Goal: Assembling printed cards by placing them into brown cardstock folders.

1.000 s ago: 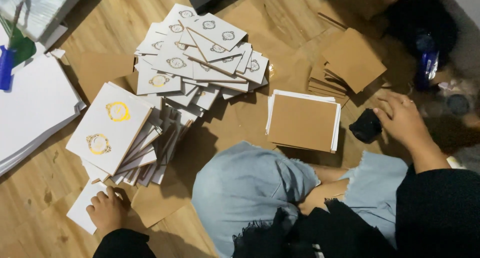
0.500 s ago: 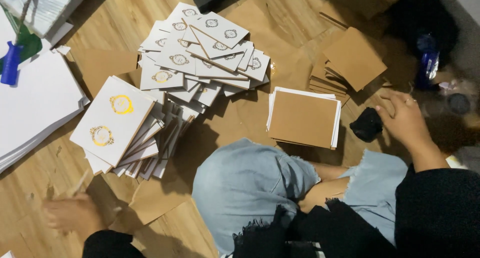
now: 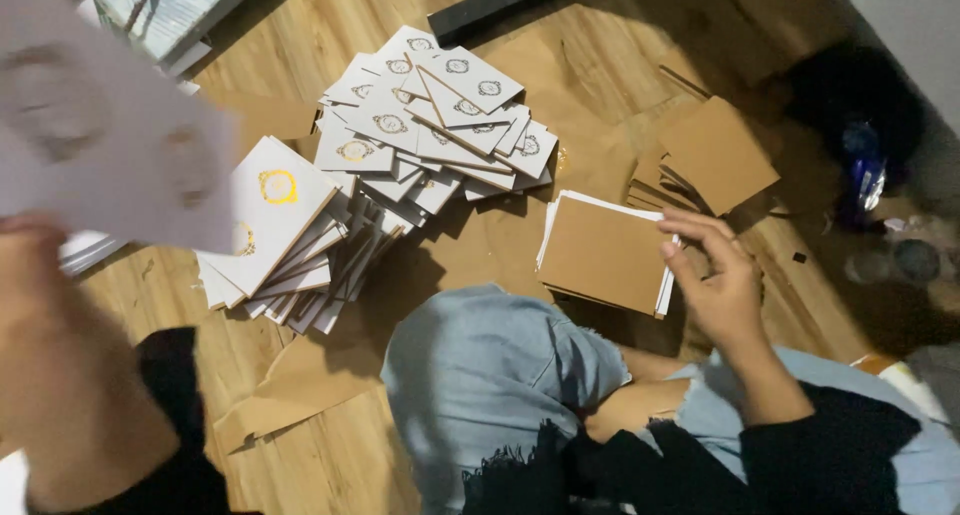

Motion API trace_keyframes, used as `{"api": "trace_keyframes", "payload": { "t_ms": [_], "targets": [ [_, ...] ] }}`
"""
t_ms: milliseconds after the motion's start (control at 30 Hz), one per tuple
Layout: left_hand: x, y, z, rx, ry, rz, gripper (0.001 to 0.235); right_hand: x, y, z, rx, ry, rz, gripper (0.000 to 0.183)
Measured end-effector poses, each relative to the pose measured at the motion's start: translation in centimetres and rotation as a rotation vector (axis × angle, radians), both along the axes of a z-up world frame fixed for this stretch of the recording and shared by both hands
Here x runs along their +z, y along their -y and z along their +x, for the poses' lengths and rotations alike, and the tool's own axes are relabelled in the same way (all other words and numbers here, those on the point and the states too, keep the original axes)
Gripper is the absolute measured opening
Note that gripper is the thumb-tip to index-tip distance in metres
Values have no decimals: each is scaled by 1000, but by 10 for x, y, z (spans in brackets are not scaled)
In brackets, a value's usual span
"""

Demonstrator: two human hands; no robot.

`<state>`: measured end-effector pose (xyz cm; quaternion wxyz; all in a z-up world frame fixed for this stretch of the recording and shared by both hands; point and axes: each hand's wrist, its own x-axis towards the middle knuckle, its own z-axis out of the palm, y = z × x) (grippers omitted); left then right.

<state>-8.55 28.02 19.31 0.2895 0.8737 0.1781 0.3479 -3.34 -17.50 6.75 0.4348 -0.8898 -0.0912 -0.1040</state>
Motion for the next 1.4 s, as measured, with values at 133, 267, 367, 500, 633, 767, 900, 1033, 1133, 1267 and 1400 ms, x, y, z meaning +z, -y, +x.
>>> {"api": "trace_keyframes", "payload": {
  "t_ms": [133,267,367,500,633,767,900,1033,1133,1267,1400],
  "targets": [
    [55,138,38,-626,20,-913,59,23,-30,-29,28,-130,428,28],
    [37,191,49,-843,-102,-1122,49,22,-42,-53,34,-189,854,47],
    [30,216,47,-980,-170,-1095,42,22,-44,-64,-22,-228,1148,44],
    [23,230,39,-1172,-110,-1191,44,26,-46,-62,-114,-361,1393,30],
    [23,234,34,-1178,-114,-1219,47,31,-45,-60,-144,-263,1493,8],
    [1,227,38,-1113,-101,-1355,51,50,-35,-62,-255,-204,1350,8],
    [-26,211,43,-1094,-170,-1355,58,54,-11,-64,-210,42,1079,10],
    [-58,199,55,-933,-194,-1306,51,60,12,-69,-176,106,795,10],
    [-55,203,59,-898,-281,-1099,39,63,22,-73,-154,71,638,14],
    [-68,222,71,-914,-305,-1039,41,76,22,-79,-109,20,537,9],
    [-86,241,81,-940,-504,-1008,43,72,28,-81,-55,-15,681,21]
  ]
}}
